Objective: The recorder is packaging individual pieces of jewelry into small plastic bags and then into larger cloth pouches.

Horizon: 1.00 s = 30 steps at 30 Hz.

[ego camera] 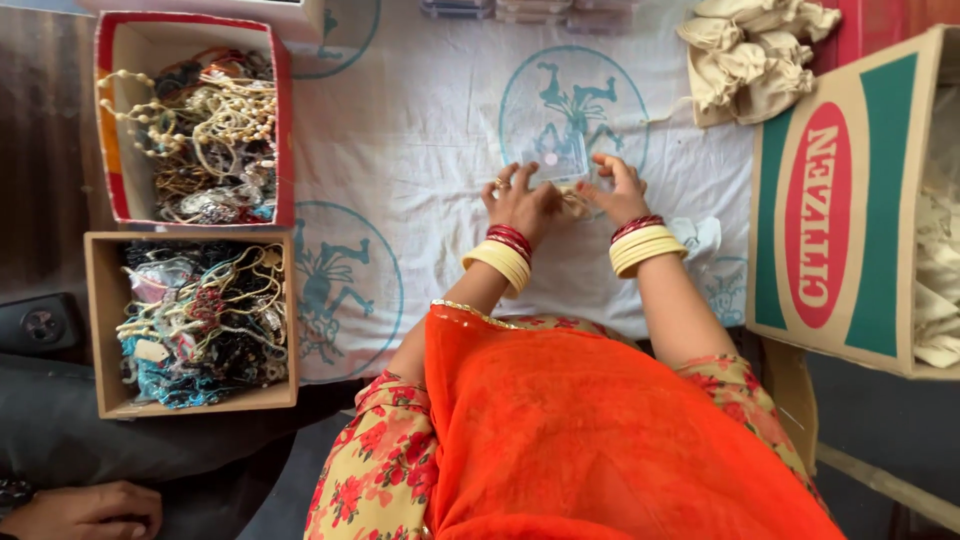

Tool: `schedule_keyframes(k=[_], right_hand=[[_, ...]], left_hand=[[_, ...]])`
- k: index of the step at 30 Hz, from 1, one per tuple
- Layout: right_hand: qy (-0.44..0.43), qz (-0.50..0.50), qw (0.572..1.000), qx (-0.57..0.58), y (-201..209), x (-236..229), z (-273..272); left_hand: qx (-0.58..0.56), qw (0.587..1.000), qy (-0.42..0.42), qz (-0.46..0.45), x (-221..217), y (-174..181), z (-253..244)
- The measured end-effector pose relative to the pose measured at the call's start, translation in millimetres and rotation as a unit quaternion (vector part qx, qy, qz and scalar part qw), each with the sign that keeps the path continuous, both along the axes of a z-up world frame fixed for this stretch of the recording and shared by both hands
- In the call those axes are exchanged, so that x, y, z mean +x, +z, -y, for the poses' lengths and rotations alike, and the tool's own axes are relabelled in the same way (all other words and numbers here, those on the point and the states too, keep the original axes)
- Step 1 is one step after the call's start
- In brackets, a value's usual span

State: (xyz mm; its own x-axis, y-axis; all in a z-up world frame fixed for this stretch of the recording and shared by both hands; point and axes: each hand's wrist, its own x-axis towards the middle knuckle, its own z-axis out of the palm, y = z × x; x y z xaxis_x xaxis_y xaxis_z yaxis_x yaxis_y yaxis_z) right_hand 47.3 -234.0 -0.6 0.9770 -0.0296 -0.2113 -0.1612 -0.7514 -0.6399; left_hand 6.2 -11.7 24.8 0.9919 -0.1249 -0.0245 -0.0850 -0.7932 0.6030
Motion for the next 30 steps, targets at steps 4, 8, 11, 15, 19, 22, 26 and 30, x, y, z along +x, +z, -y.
schedule_keyframes(k=[4,8,11,15,19,22,26,30], right_hand=[[-0.035,-0.087,0.974,0.208,-18.6,6.1,30.9],[0.064,0.035,0.996,0.057,0.9,-19.6,9.9],[0.099,0.121,0.983,-0.095,21.6,-31.0,-16.5],[0.147,0.214,0.936,-0.236,26.1,-45.5,-35.4],[0.179,0.193,0.921,-0.286,55.3,-42.2,-45.9],[0.15,0.166,0.95,-0.216,21.3,-25.4,-12.7],[0.071,0.154,0.984,-0.06,2.0,14.8,4.7],[-0.077,-0.085,0.967,0.227,1.8,37.6,-1.4]], left_hand=[[0.012,1.0,0.016,-0.018,10.9,17.2,-4.5],[0.012,0.999,0.018,-0.026,15.0,25.0,-2.2],[0.021,0.999,0.003,-0.036,21.9,29.3,3.6],[0.08,0.994,-0.03,-0.067,29.2,39.7,10.4],[0.117,0.987,0.005,-0.109,45.9,14.6,24.6],[0.124,0.983,0.05,-0.124,51.9,17.4,23.0],[0.128,0.979,0.075,-0.14,54.7,30.0,19.0],[0.047,0.973,0.104,-0.199,44.3,53.3,7.6]])
